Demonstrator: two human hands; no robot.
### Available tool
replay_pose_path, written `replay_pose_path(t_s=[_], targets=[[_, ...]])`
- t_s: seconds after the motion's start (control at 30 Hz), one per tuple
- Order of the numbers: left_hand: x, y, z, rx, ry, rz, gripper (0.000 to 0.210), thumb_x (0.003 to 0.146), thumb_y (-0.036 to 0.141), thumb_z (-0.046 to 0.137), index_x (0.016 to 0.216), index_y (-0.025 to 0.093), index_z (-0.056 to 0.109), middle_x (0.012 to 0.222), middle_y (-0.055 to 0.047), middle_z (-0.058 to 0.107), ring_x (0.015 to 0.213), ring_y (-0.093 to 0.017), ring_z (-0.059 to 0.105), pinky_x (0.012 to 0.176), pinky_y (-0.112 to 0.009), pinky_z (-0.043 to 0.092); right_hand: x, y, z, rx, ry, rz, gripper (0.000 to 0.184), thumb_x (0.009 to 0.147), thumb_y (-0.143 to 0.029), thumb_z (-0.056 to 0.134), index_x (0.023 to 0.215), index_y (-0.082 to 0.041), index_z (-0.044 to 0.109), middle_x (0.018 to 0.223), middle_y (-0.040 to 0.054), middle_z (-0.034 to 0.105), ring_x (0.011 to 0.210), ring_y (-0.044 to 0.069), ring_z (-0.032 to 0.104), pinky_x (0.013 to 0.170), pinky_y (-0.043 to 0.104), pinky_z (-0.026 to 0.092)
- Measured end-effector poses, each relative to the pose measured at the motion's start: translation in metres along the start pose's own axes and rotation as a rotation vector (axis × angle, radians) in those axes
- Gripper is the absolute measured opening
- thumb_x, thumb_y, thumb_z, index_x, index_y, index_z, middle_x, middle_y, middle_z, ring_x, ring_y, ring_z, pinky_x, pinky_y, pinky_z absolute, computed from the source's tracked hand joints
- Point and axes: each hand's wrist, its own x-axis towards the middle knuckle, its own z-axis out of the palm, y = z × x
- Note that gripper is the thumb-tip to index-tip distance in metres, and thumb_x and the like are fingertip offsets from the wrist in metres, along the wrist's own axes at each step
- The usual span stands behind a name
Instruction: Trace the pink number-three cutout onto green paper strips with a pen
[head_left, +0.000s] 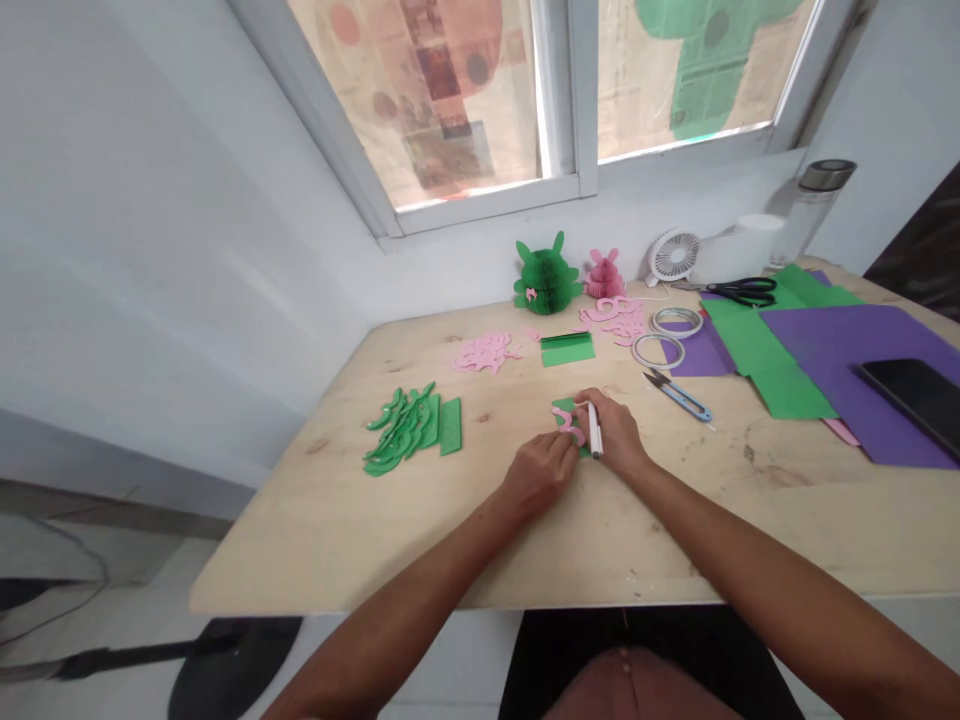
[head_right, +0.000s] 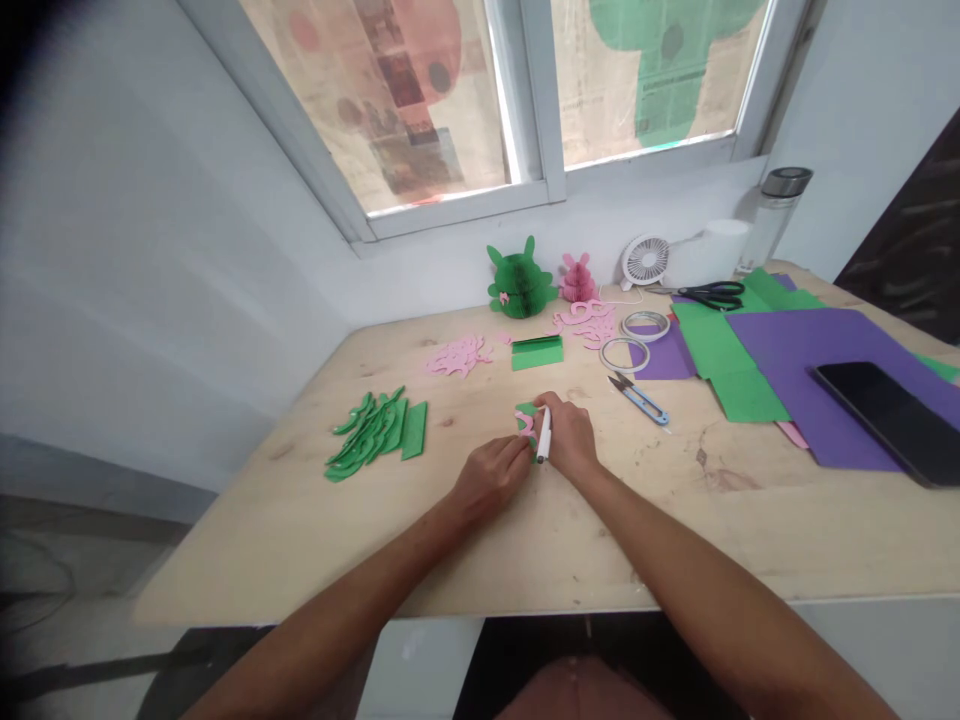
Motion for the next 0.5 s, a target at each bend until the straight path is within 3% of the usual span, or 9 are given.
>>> replay_pose_path(t_s=[0.17,0.37,0.5], targets=[[-0.0004,-0.0046,-0.0004,-0.025,-0.018,0.029,0.027,0.095,0.010,0.035,0.083,0.012,0.059,0.084,-0.009,0.064,0.082,-0.019,0.063,0.069,-0.031,0.052,-0.0007,-0.0009,-0.0005,0.028,0.001,0.011,0.019,0.079,-0.021,0.051,0.093,-0.024,0.064,0.066,-0.0011,0.067,0.062,0.017,0.061,0.057,0.025,0.038],[-0.0027,-0.0080,-0.0016,-0.085,-0.039,0.038,0.027,0.095,0.012,0.035,0.084,0.013,0.059,0.088,-0.010,0.065,0.089,-0.020,0.064,0.073,-0.031,0.054,-0.0028,-0.0001,-0.0021,0.098,-0.038,-0.062,0.018,0.084,-0.024,0.053,0.099,-0.025,0.062,0.086,-0.0002,0.074,0.074,0.016,0.067,0.066,0.024,0.044],[-0.0033,-0.0090,-0.0001,-0.130,-0.032,0.016,0.026,0.095,0.012,0.036,0.085,0.013,0.060,0.090,-0.010,0.066,0.092,-0.020,0.064,0.075,-0.032,0.054,-0.0016,0.0024,-0.0005,0.087,-0.041,-0.099,0.015,0.084,-0.026,0.054,0.095,-0.025,0.064,0.083,0.0001,0.073,0.073,0.017,0.066,0.065,0.026,0.044]])
